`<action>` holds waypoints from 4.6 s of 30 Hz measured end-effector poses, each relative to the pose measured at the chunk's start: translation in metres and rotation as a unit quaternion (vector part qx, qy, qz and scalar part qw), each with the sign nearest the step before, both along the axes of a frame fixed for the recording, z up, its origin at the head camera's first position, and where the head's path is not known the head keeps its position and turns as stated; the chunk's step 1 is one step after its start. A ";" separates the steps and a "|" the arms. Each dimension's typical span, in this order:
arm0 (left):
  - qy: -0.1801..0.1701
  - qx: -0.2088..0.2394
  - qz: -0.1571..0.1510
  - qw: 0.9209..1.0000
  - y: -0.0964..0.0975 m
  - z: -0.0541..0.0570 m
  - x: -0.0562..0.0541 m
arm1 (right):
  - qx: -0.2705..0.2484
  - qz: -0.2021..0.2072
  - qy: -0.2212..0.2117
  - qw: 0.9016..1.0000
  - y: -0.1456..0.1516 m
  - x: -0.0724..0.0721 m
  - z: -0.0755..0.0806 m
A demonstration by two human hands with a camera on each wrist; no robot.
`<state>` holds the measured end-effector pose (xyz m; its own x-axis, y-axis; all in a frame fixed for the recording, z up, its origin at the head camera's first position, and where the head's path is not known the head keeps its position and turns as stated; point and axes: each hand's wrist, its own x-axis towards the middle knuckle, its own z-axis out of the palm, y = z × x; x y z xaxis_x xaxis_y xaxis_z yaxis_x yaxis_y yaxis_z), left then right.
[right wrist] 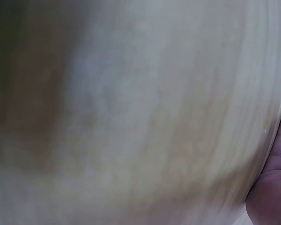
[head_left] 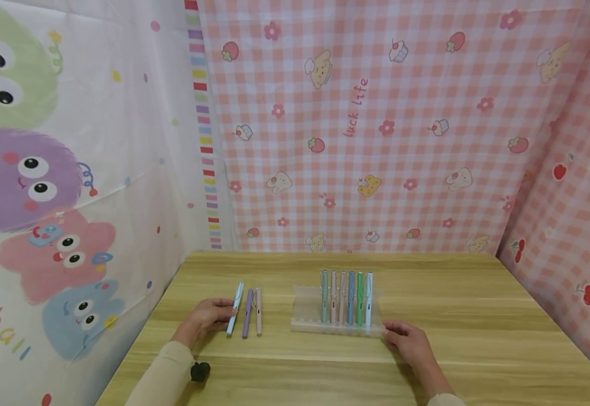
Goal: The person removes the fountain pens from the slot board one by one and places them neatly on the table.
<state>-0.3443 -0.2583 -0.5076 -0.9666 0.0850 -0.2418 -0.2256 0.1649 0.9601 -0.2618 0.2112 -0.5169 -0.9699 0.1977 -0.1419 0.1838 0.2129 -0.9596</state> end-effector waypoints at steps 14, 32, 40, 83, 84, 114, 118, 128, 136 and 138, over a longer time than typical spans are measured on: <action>-0.025 -0.050 0.044 0.997 0.011 0.008 0.000 | -0.003 0.000 0.010 1.000 -0.001 0.001 0.001; -0.008 -0.076 0.036 0.996 0.010 0.008 0.000 | -0.003 -0.003 0.011 1.000 0.000 0.000 -0.003; 0.004 -0.085 0.028 0.996 0.008 0.014 0.001 | -0.002 0.002 0.009 1.000 0.000 0.001 -0.002; 0.040 -0.053 -0.042 0.997 0.065 0.044 -0.006 | -0.011 -0.003 0.023 1.000 0.001 -0.001 -0.005; 0.042 -0.052 -0.045 0.997 0.066 0.044 -0.006 | -0.009 -0.002 0.021 1.000 0.001 -0.002 -0.005; 0.048 0.009 -0.095 0.994 0.113 0.051 -0.007 | -0.010 0.002 0.017 1.000 0.000 -0.001 -0.003; 0.052 0.019 -0.103 0.993 0.118 0.052 -0.006 | -0.014 0.002 0.018 1.000 0.000 0.000 -0.003; 0.073 0.024 -0.112 0.991 0.140 0.042 -0.003 | -0.011 -0.002 0.012 1.000 0.000 0.000 -0.003; 0.078 0.041 -0.108 0.990 0.156 0.034 0.001 | -0.008 0.000 0.014 1.000 0.000 0.000 -0.003; 0.083 0.043 -0.107 0.990 0.160 0.033 0.003 | -0.009 -0.002 0.011 1.000 0.000 0.000 -0.003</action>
